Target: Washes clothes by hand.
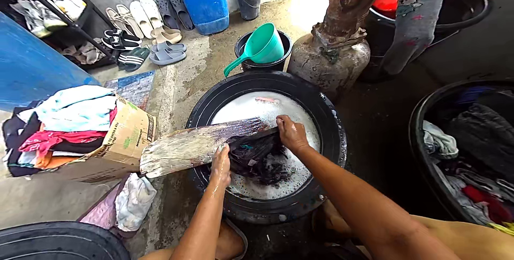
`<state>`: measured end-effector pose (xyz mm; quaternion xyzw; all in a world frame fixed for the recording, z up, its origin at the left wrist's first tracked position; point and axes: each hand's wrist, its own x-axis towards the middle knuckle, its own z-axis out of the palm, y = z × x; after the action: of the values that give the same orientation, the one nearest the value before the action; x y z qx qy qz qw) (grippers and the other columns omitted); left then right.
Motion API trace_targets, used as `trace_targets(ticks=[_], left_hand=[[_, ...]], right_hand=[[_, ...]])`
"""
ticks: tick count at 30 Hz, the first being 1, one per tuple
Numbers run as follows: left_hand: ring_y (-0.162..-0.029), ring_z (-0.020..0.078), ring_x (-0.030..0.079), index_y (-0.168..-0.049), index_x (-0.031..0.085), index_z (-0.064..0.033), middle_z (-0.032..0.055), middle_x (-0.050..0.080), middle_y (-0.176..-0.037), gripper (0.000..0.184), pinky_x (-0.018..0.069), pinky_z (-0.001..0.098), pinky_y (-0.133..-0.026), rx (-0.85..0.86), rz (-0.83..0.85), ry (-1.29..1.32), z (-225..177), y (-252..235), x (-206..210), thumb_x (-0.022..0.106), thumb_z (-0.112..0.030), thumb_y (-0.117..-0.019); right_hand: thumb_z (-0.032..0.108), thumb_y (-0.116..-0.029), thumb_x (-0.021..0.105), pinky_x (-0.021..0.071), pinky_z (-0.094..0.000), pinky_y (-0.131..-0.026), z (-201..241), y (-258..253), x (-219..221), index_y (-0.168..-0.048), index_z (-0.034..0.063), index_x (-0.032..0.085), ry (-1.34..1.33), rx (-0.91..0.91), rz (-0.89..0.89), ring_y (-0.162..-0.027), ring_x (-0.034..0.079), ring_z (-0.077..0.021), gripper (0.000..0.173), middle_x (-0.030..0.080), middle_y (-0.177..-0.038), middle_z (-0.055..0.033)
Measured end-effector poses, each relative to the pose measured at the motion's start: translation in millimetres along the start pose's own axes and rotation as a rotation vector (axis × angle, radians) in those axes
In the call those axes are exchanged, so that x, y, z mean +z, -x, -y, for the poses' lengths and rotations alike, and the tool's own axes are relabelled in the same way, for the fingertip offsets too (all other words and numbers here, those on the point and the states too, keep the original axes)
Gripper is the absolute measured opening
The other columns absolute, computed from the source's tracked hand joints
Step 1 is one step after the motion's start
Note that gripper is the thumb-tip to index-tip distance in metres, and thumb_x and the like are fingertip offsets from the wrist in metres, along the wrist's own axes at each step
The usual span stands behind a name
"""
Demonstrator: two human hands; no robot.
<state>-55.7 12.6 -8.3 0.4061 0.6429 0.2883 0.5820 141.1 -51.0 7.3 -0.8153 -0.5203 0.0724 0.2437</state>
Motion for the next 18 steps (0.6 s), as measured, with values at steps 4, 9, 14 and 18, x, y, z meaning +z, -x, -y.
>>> trace_targets(ticks=[4, 9, 14, 18], left_hand=[[-0.117, 0.0410, 0.058, -0.138, 0.055, 0.0028, 0.0303, 0.056, -0.134, 0.044, 0.0467, 0.0554, -0.096, 0.036, -0.024, -0.536, 7.1, -11.0, -15.1, 0.039, -0.028, -0.1122], [-0.128, 0.0426, 0.055, -0.131, 0.063, 0.0023, 0.0272, 0.057, -0.137, 0.036, 0.0426, 0.0578, -0.107, 0.411, 0.051, -0.716, -12.6, 15.1, -4.6, 0.061, -0.018, -0.1021], [-0.101, 0.0229, 0.067, -0.125, 0.061, 0.0033, 0.0172, 0.070, -0.109, 0.033, 0.0530, 0.0448, -0.094, 0.478, 0.342, -0.397, -29.4, 20.2, 29.3, 0.069, -0.013, -0.0972], [-0.067, 0.0078, 0.049, -0.098, 0.064, 0.0028, 0.0033, 0.056, -0.077, 0.019, 0.0438, 0.0276, -0.066, 0.562, 0.468, -0.366, -53.4, 22.0, 23.8, 0.052, -0.010, -0.1048]], right_hand=[[0.020, -0.1135, 0.038, 0.0472, -0.0624, -0.099, -6.4, -40.4, 22.2, -0.129, -0.0076, 0.061, -0.488, 0.106, 0.257, -0.113, 0.066, -0.0462, 0.039, 0.068, -0.116, -0.0311], [0.017, -0.1072, 0.057, 0.0521, -0.0471, -0.083, 39.4, -44.7, 8.3, -0.127, -0.0065, 0.058, -0.742, 0.010, 0.358, -0.086, 0.065, -0.0278, 0.031, 0.068, -0.102, -0.0229], [0.031, -0.1064, 0.059, 0.0529, -0.0533, -0.085, 71.4, -50.5, -20.3, -0.132, -0.0027, 0.057, -0.606, -0.109, 0.451, -0.086, 0.067, -0.0328, 0.042, 0.068, -0.097, -0.0220], [0.027, -0.1074, 0.057, 0.0526, -0.0511, -0.083, 61.5, -61.9, -42.0, -0.123, -0.0041, 0.062, -0.615, -0.124, 0.346, -0.086, 0.067, -0.0304, 0.035, 0.069, -0.097, -0.0211]])
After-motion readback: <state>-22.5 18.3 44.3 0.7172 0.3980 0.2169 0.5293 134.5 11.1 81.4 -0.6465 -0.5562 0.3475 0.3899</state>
